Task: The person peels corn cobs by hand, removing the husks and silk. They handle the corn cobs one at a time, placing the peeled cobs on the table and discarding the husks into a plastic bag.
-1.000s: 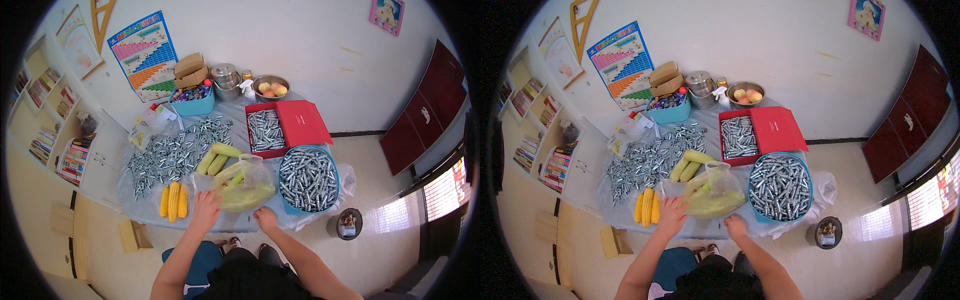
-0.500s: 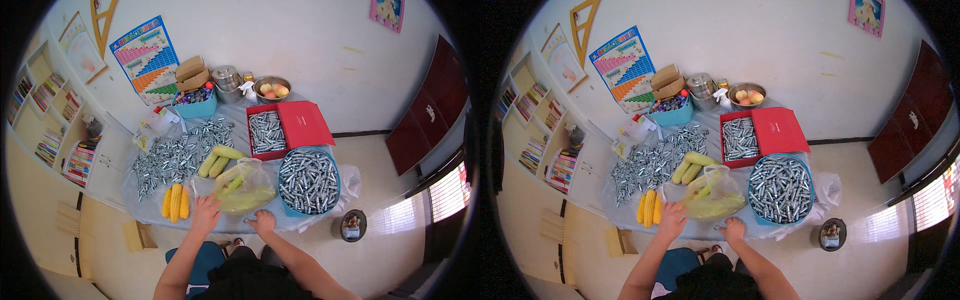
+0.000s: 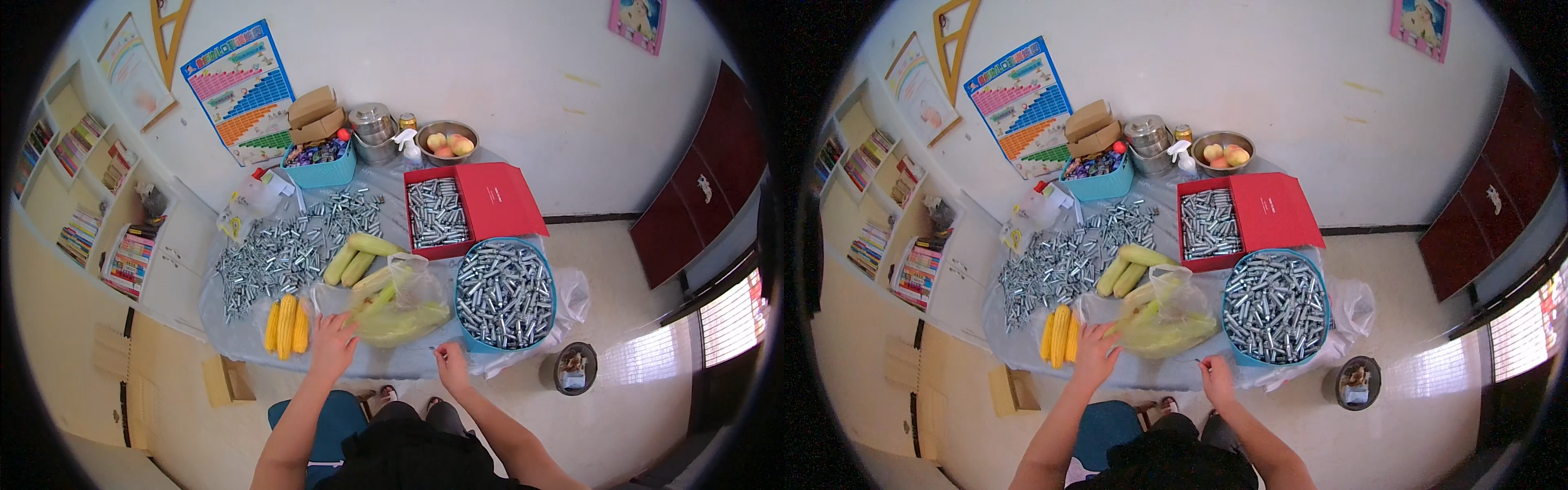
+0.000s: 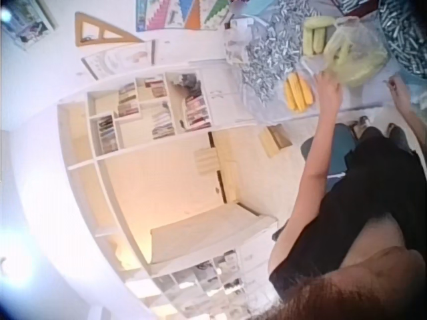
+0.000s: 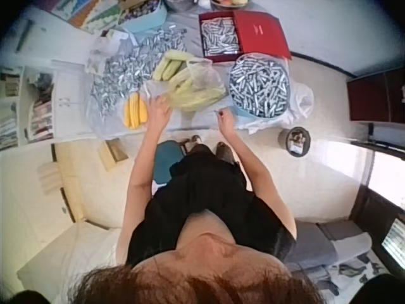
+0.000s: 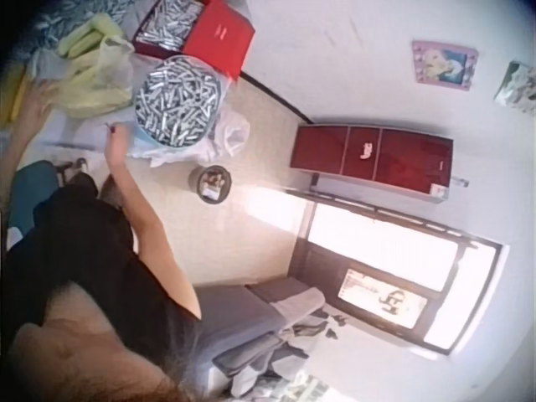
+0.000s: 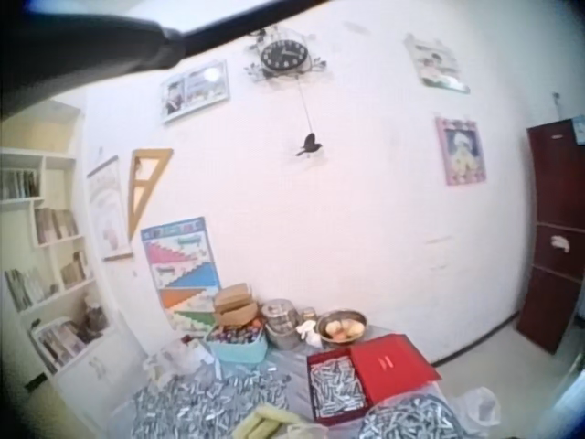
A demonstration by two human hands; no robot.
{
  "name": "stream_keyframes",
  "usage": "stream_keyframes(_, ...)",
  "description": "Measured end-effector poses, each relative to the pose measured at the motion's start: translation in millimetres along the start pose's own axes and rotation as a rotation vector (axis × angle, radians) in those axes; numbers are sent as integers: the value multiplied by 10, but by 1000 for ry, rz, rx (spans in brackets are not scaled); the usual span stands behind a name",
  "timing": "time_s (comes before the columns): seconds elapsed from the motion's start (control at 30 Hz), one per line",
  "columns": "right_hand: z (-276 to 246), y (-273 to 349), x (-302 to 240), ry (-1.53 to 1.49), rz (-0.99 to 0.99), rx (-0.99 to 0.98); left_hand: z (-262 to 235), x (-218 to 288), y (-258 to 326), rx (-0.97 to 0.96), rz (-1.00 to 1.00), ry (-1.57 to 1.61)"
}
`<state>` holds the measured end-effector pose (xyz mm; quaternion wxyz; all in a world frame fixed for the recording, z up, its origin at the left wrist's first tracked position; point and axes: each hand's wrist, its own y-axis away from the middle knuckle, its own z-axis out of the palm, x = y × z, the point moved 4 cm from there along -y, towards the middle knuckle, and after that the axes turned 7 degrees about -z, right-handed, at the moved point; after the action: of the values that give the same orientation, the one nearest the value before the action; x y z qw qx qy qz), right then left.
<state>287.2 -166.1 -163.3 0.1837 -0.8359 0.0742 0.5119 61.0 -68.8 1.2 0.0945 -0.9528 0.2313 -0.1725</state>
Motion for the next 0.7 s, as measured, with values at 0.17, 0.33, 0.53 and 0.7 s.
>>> stream_keyframes(0.17, -223, -187, -322, -108, -82, -35, -38, 57, 2, -16, -11, -6)
stream_keyframes(0.33, -63, -246, -179, -57, -51, -183, -42, 22, 36, 5, -19, 0)
stream_keyframes(0.53, 369, -210, 424, 301, -44, -368, -10, 32, 82, -17, -3, -21)
stream_keyframes(0.7, 592, -305, 688, 564, -25, -543, 31, -17, 107, -53, -10, 15)
